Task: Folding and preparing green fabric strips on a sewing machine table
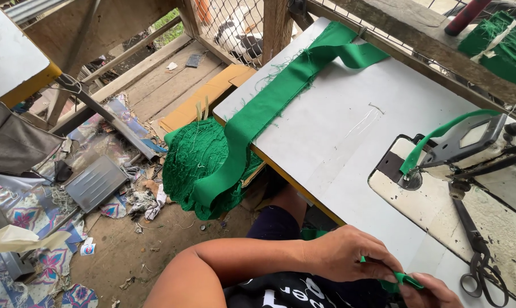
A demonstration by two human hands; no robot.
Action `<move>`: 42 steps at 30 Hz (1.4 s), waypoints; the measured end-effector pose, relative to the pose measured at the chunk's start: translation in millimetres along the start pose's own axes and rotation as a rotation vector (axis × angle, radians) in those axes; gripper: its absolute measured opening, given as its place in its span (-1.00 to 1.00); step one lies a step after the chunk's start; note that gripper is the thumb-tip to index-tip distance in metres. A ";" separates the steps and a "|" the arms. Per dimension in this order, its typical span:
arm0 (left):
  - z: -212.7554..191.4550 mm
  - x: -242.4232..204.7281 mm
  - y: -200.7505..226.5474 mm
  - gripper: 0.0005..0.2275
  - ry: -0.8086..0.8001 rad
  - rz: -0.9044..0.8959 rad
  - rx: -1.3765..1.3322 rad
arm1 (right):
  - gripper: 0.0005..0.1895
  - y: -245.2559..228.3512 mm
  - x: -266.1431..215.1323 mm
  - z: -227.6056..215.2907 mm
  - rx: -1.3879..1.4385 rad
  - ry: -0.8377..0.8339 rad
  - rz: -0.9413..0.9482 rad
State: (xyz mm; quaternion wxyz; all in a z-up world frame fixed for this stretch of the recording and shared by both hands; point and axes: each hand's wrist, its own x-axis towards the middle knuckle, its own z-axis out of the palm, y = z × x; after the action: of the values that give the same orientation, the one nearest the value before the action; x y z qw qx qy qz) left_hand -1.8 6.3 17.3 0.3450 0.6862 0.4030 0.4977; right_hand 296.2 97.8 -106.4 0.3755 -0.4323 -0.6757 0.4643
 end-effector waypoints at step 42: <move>-6.2 34.3 29.2 -0.94 0.102 0.059 -0.109 | -0.76 -203.4 7.6 55.8 -0.133 0.018 -0.535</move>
State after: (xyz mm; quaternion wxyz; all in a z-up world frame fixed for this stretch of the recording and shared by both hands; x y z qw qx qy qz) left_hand 4.6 24.8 58.4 0.3459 0.6516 0.3721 0.5633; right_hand 194.9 48.3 72.1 0.4616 -0.2663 -0.7915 0.2991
